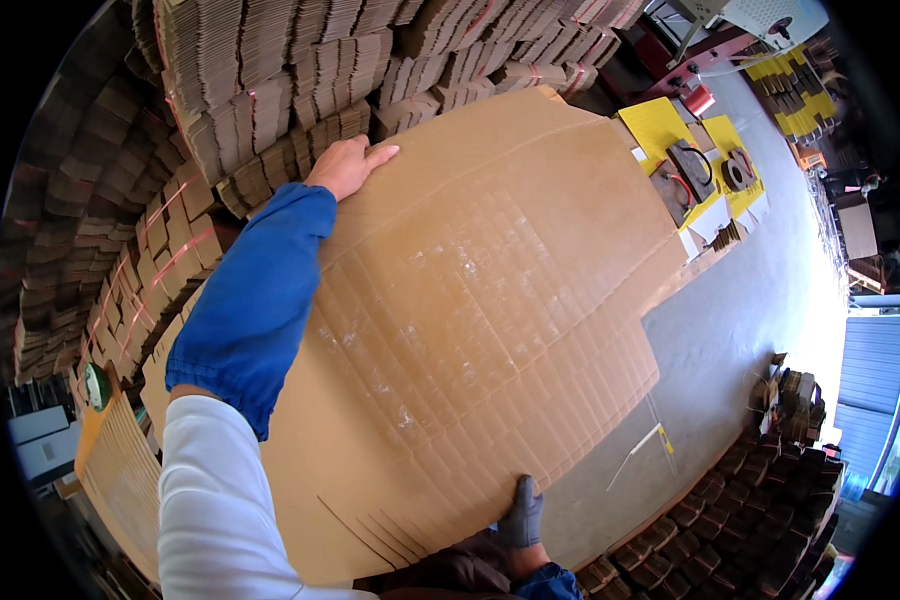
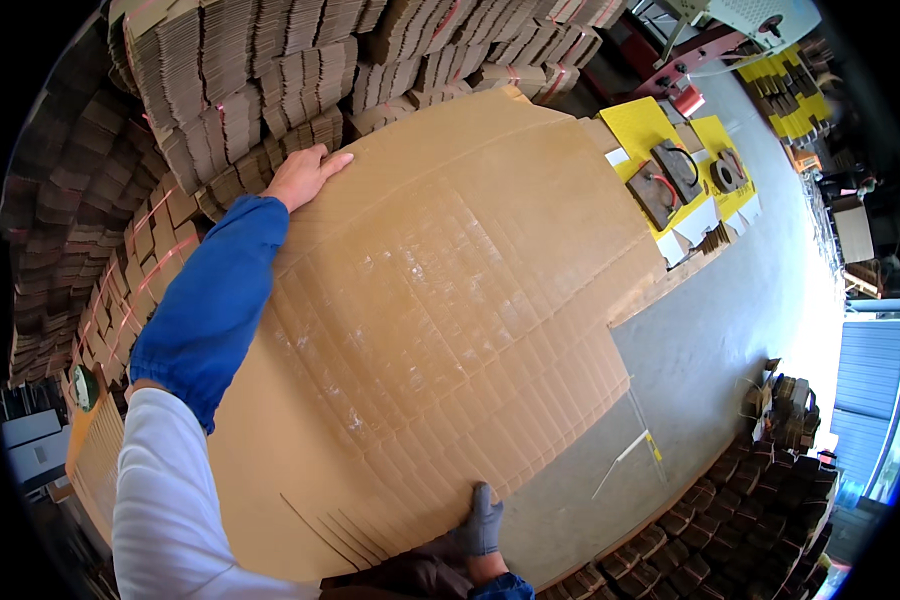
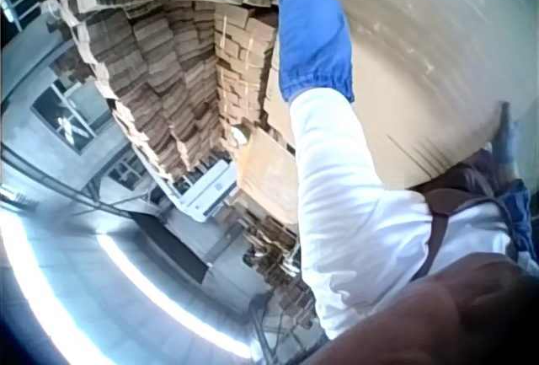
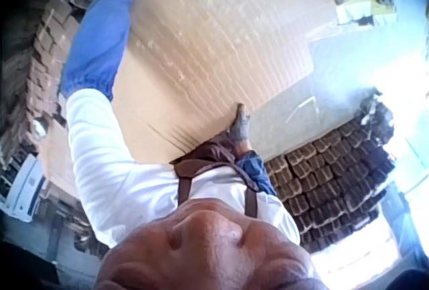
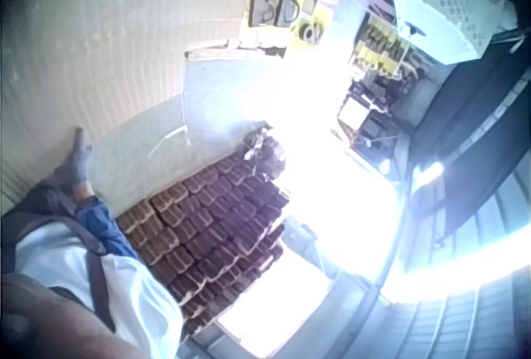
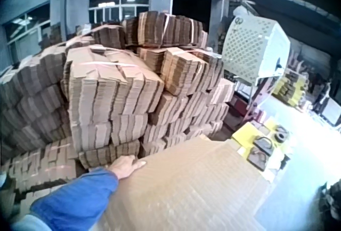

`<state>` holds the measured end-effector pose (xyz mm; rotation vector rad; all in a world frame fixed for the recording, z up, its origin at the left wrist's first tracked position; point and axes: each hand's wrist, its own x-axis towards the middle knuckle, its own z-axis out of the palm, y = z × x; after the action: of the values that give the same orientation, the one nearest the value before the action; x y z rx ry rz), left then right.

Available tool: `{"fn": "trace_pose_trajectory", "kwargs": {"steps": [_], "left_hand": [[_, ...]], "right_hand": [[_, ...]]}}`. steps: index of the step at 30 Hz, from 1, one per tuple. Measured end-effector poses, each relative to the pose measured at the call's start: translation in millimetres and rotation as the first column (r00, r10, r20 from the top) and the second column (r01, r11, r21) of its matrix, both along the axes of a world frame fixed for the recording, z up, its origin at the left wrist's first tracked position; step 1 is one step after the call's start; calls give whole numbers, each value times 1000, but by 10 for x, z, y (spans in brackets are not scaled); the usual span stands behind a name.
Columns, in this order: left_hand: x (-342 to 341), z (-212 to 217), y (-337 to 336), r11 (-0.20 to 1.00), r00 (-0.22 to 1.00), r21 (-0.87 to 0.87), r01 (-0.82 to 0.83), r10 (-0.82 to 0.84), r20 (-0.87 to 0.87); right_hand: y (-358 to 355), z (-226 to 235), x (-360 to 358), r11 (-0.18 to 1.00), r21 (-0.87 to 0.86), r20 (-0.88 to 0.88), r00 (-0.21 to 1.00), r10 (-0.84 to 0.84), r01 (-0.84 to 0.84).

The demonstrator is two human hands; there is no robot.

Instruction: The person applies a white adhesive substance to a large flat piece of cardboard using a brush. They repeatedly dip the brush into a small container to reload the adhesive and spread it across the surface. The person then lifts the treated cardboard and places it onto a stack of similar sheets.

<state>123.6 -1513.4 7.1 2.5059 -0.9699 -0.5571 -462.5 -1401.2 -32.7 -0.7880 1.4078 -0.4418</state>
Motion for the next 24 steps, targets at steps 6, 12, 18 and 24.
{"fn": "trace_pose_trajectory", "kwargs": {"steps": [6,12,18,24], "left_hand": [[14,-69,22,1000,1000,-8,13,-13,23],[23,-82,59,1000,1000,3,3,-3,15],[40,-129,3,1000,1000,-4,15,-15,24],[125,-266,50,999,997,-23,30,-28,73]], "right_hand": [[34,24,10,999,-49,-47,999,-5,3],[-96,363,217,998,67,-57,998,-16,19],[-121,123,-59,995,100,51,999,-3,-2],[161,86,-120,992,67,290,953,84,-108]]}}
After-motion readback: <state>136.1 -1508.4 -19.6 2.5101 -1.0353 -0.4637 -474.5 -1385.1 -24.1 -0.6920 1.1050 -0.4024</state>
